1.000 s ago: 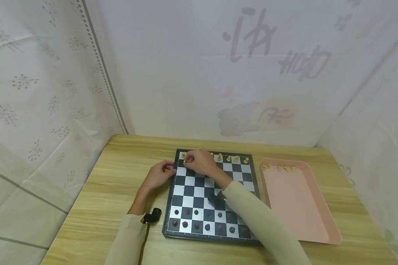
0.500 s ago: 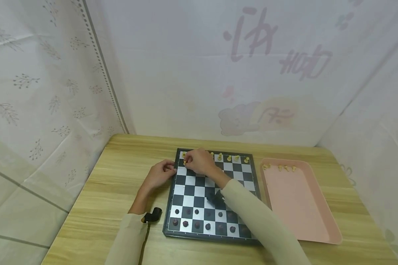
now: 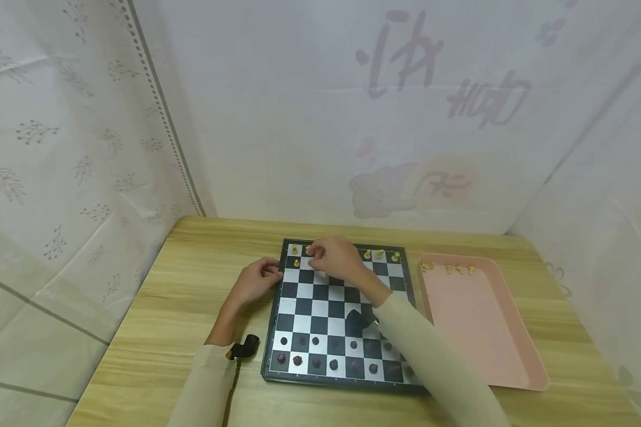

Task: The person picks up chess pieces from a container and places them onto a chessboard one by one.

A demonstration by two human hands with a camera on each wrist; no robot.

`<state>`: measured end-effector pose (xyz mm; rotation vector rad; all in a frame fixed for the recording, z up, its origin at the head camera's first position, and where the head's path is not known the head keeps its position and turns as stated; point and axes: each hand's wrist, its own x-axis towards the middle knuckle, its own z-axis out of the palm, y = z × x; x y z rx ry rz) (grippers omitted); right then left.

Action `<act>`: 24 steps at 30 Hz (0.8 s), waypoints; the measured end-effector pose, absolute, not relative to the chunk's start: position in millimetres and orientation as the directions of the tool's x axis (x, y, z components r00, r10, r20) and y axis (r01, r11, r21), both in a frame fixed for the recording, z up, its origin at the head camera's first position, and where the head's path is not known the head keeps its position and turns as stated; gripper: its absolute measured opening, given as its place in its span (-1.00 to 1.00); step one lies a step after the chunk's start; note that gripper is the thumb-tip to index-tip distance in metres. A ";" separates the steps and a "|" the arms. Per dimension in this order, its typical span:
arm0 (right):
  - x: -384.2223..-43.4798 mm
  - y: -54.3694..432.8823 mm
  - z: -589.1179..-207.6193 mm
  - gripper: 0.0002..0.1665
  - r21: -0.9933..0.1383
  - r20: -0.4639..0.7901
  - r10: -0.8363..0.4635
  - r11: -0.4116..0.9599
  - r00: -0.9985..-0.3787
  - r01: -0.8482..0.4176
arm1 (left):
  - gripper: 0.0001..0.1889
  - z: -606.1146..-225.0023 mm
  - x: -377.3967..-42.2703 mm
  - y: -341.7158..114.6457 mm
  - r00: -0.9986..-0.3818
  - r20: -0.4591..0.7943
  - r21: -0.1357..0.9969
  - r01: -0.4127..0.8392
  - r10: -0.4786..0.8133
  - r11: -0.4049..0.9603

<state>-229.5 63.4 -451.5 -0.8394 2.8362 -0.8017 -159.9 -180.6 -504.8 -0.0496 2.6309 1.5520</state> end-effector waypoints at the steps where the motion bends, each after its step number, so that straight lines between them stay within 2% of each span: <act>1: -228.8 69.2 -449.9 -0.79 -0.505 0.073 -0.517 0.718 -0.853 -0.478 | -0.61 -505.4 -159.9 -180.3 -0.996 -0.093 0.871 -0.074 0.015 0.486; 12: -225.2 154.8 -438.7 -0.83 -0.576 0.097 -0.375 0.734 -0.922 -0.359 | -0.59 -507.0 -158.9 -182.9 -0.995 -0.101 0.863 -0.079 0.017 0.498; 20: -212.7 221.9 -434.3 -0.78 -0.607 0.045 -0.236 0.766 -0.971 -0.214 | -0.60 -507.4 -158.8 -182.9 -0.995 -0.100 0.867 -0.077 0.021 0.492; 24: -206.6 259.1 -437.5 -0.76 -0.614 0.056 -0.211 0.764 -0.976 -0.201 | -0.60 -507.8 -158.7 -182.0 -0.995 -0.100 0.868 -0.076 0.024 0.491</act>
